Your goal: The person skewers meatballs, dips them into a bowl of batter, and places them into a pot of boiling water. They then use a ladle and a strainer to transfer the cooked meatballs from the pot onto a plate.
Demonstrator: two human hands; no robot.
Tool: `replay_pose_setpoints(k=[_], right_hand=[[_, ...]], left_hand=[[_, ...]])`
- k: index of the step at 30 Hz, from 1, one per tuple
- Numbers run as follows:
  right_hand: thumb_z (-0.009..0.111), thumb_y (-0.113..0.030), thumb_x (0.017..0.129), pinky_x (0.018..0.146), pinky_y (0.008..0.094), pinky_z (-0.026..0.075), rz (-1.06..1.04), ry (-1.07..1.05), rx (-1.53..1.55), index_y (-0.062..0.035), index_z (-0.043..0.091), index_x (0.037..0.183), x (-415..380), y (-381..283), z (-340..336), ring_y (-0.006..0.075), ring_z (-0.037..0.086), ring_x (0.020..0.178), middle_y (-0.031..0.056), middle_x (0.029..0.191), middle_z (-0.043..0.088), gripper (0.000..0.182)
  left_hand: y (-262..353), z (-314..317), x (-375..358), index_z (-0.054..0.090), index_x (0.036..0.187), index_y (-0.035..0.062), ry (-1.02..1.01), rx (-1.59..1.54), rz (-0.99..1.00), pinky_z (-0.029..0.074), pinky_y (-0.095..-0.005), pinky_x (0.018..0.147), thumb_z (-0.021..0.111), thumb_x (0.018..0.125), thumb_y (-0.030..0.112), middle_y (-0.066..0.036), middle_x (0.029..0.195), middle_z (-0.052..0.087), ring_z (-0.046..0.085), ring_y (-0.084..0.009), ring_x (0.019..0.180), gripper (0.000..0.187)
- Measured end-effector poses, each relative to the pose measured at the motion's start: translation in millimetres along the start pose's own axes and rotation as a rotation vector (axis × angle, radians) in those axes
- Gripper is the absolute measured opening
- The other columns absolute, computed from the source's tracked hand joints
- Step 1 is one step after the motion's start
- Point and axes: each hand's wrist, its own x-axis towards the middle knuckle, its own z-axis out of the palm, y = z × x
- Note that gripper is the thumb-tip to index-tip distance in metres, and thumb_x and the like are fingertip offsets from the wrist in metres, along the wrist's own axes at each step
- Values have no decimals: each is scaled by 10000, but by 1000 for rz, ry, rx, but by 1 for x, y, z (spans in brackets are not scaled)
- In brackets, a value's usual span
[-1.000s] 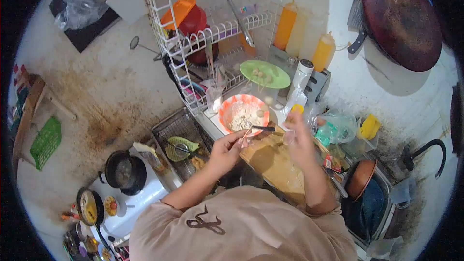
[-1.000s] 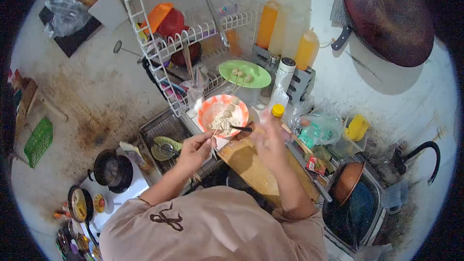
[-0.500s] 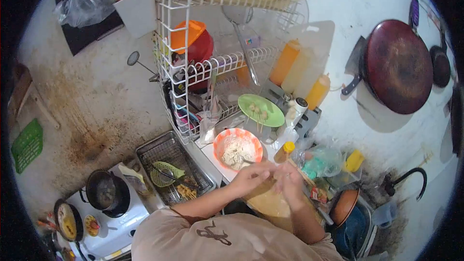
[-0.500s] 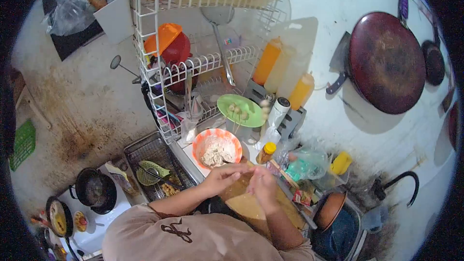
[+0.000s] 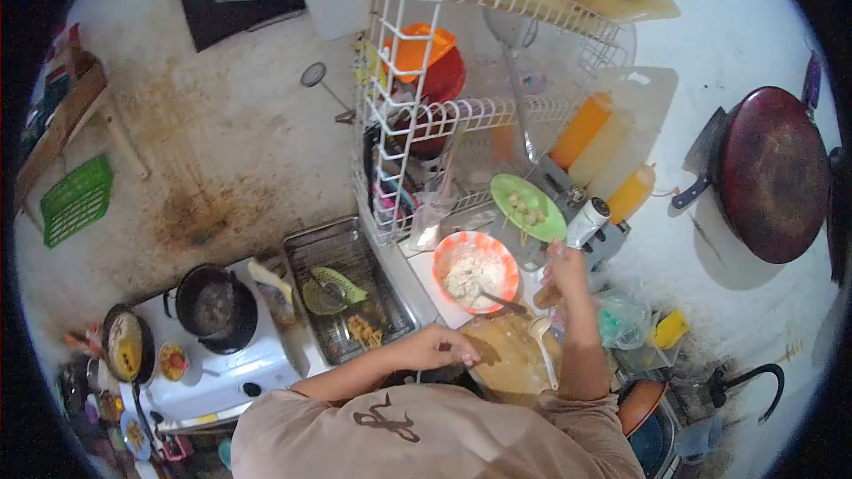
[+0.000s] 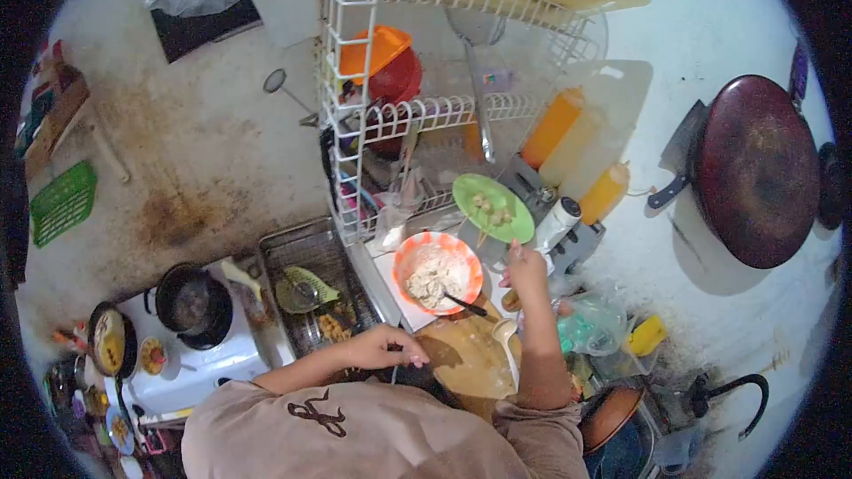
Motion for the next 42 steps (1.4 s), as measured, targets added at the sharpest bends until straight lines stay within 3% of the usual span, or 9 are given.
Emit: replay_pose_setpoints(k=[3, 5, 7, 14, 17, 24, 30, 35, 42], right_hand=[[440, -337, 837, 401, 276, 416, -8, 48, -106, 51, 533, 772, -1, 5, -8, 156, 538, 447, 97, 510, 507, 405], [511, -253, 806, 468, 258, 431, -563, 333, -676, 29, 557, 817, -17, 4, -25, 161, 545, 512, 91, 552, 529, 286], [567, -119, 748, 531, 259, 436, -605, 509, -255, -2, 587, 835, -21, 7, -36, 159, 545, 589, 77, 639, 560, 147], [499, -13, 753, 528, 224, 384, -976, -107, 375, 19, 515, 669, -193, -85, 46, 119, 472, 546, 44, 582, 491, 91], [526, -55, 766, 399, 287, 262, -870, -473, 401, 17, 368, 553, -225, -73, 94, 131, 305, 412, 66, 467, 326, 274], [510, 35, 670, 580, 254, 446, -816, -878, 552, 16, 579, 745, -295, -47, 164, 216, 576, 647, 115, 662, 565, 104], [620, -44, 663, 499, 239, 421, -552, -1092, 377, -2, 627, 739, -337, -25, 215, 138, 542, 522, 101, 613, 589, 86], [582, -132, 725, 427, 305, 377, -525, -693, 148, 15, 532, 514, -303, 21, 282, 176, 481, 408, 107, 462, 501, 262], [445, 44, 720, 529, 300, 426, -425, -407, 25, 6, 555, 743, -289, 76, 296, 209, 550, 578, 122, 651, 564, 119]], left_hand=[[12, 6, -15, 615, 817, 16, 166, 70, -105, 440, -237, 692, 589, 749, 97, -52, 777, 617, 568, -105, 748, 109], [19, 11, -26, 622, 768, 18, 230, 68, -87, 437, -223, 661, 619, 722, 102, -36, 732, 617, 562, -90, 718, 95], [27, 19, -38, 620, 738, 16, 315, 17, -72, 431, -220, 624, 625, 717, 106, -24, 685, 605, 549, -76, 665, 93], [30, 75, -76, 541, 744, -6, 710, -401, -134, 411, -206, 515, 462, 830, 102, -28, 648, 548, 496, -69, 568, 159], [41, 107, -98, 553, 740, -4, 794, -266, -148, 421, -209, 522, 446, 825, 68, -44, 686, 570, 510, -83, 553, 155], [42, 154, -199, 592, 738, 8, 1278, -338, -385, 434, -228, 527, 566, 754, 91, -45, 668, 572, 524, -106, 571, 89], [42, 153, -276, 548, 792, 28, 1606, -702, -50, 432, -223, 548, 531, 797, 151, -18, 658, 529, 502, -105, 565, 124], [55, 129, -355, 519, 902, -14, 1686, -599, -148, 434, -199, 584, 535, 787, 83, -43, 760, 547, 517, -109, 628, 151], [38, 85, -472, 579, 847, 13, 1674, -423, -398, 376, -174, 449, 590, 728, 26, -71, 737, 589, 479, -77, 516, 121]])
